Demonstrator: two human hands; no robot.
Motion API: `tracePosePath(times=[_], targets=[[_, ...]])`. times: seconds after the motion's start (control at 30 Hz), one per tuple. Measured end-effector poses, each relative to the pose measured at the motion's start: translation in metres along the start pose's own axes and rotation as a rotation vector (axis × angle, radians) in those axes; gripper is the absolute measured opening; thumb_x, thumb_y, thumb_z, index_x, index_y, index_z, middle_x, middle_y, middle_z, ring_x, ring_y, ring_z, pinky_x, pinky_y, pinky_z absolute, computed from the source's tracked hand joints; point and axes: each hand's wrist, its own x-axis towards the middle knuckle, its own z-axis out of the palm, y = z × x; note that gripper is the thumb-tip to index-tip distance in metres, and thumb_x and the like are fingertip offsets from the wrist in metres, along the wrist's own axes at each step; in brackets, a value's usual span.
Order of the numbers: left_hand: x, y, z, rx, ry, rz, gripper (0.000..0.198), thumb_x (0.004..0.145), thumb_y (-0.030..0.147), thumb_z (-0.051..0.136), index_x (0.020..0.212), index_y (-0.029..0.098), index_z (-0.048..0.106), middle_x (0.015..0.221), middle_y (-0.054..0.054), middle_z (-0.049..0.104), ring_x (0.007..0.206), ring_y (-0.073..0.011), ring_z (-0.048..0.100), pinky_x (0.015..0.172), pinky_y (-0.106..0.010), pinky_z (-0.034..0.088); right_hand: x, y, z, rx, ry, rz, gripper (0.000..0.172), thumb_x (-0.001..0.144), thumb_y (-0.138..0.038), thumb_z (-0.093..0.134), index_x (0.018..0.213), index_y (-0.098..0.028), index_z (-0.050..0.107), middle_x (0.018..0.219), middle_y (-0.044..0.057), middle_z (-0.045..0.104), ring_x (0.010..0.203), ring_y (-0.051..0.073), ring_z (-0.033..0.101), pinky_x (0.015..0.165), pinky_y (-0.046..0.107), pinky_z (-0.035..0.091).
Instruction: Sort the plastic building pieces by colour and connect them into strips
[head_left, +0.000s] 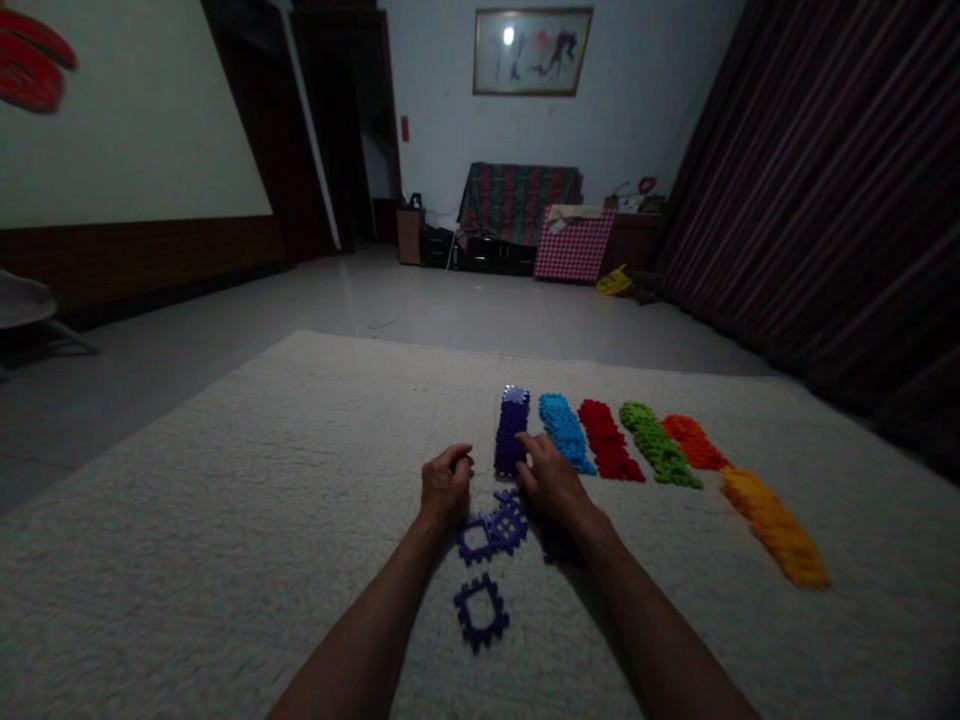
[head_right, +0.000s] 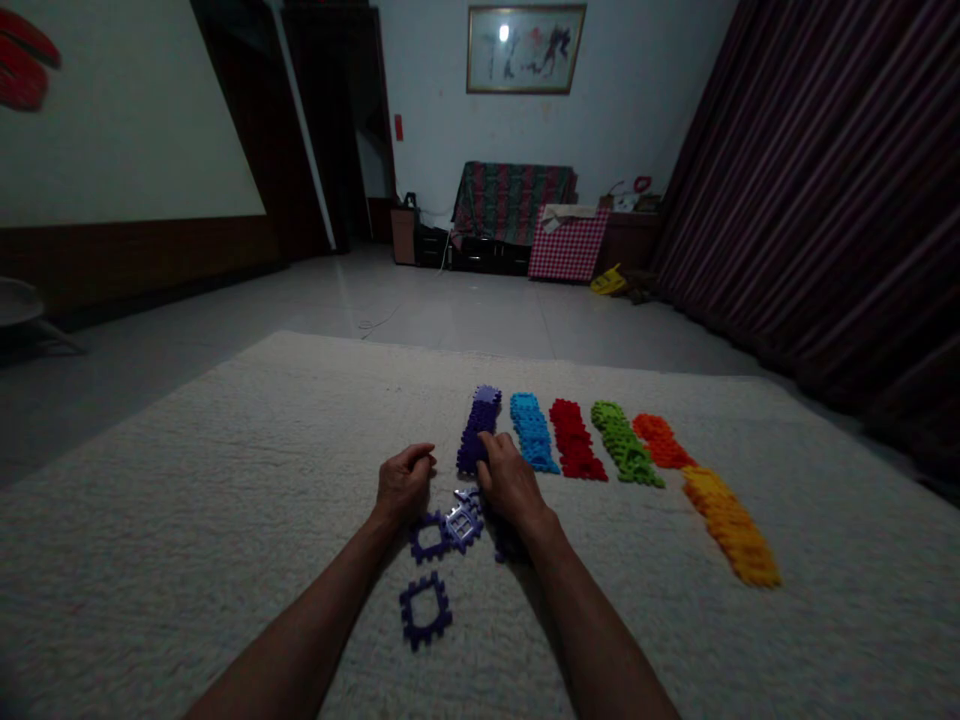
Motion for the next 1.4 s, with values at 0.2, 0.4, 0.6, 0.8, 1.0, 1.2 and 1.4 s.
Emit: tracePosePath(times=[0.2,0.4,0.6,0.8,1.0,1.2,1.4], targets=[[0.000,-0.002,0.001,-0.003,-0.003,0.000,0.031,0.077,0.024,0.054,0.099,0.016,0.075,0.081,-0.005,0.075,0.072,-0.0167,0.070,0.070,-0.027,0.055,-0.008,-0.013,-0.032,0.075,-0.291,-0.118,0.039,0.080,-0.009,0.058,0.117,-0.017,0.061,0.112,0.010,0.060,0.107,0.022,0.057,0.096,0.032,0.045],[0.003,-0.012,0.003,-0.016,-0.017,0.004,0.032,0.077,0.025,0.054,0.100,0.016,0.074,0.080,-0.005,0.074,0.071,-0.0166,0.069,0.070,-0.028,0.056,-0.023,-0.032,-0.034,-0.060,-0.561,-0.208,0.060,0.066,-0.012,0.070,0.124,-0.023,0.060,0.133,0.011,0.052,0.119,0.032,0.047,0.097,0.045,0.039],[0.002,-0.008,0.002,-0.015,-0.010,0.008,0.032,0.078,0.025,0.053,0.099,0.015,0.074,0.080,-0.005,0.074,0.072,-0.0167,0.069,0.070,-0.028,0.055,-0.020,-0.040,-0.041,-0.107,-0.564,-0.172,0.039,0.067,-0.013,0.069,0.105,-0.020,0.068,0.128,0.012,0.055,0.117,0.032,0.048,0.096,0.044,0.036],[0.001,-0.003,0.001,-0.017,-0.008,-0.011,0.032,0.076,0.025,0.054,0.098,0.015,0.075,0.080,-0.006,0.074,0.072,-0.0175,0.069,0.069,-0.028,0.055,-0.020,-0.030,-0.041,-0.047,-0.544,-0.169,0.053,0.064,-0.016,0.073,0.117,-0.021,0.065,0.128,0.012,0.055,0.118,0.032,0.047,0.099,0.046,0.034],[0.001,0.001,0.001,0.023,-0.007,0.001,0.032,0.076,0.023,0.054,0.098,0.015,0.075,0.078,-0.005,0.075,0.070,-0.0172,0.069,0.070,-0.028,0.054,-0.023,-0.047,-0.038,-0.141,-0.563,-0.176,0.035,0.063,-0.015,0.076,0.097,-0.020,0.069,0.128,0.013,0.056,0.118,0.035,0.046,0.098,0.051,0.031],[0.001,-0.001,0.000,0.033,-0.012,0.003,0.033,0.077,0.025,0.054,0.099,0.015,0.075,0.080,-0.006,0.075,0.072,-0.0179,0.069,0.070,-0.028,0.054,-0.023,-0.037,-0.050,0.017,-0.538,-0.121,0.023,0.068,-0.002,0.058,0.082,-0.018,0.066,0.085,0.004,0.066,0.081,0.018,0.057,0.071,0.028,0.039],[0.002,-0.007,0.003,0.007,-0.015,-0.004,0.032,0.077,0.025,0.054,0.099,0.015,0.075,0.081,-0.006,0.075,0.073,-0.0180,0.070,0.071,-0.029,0.055,0.003,-0.010,-0.049,0.288,-0.254,-0.060,0.016,0.078,-0.012,0.053,0.085,-0.018,0.066,0.079,0.001,0.067,0.073,0.014,0.060,0.067,0.025,0.044]])
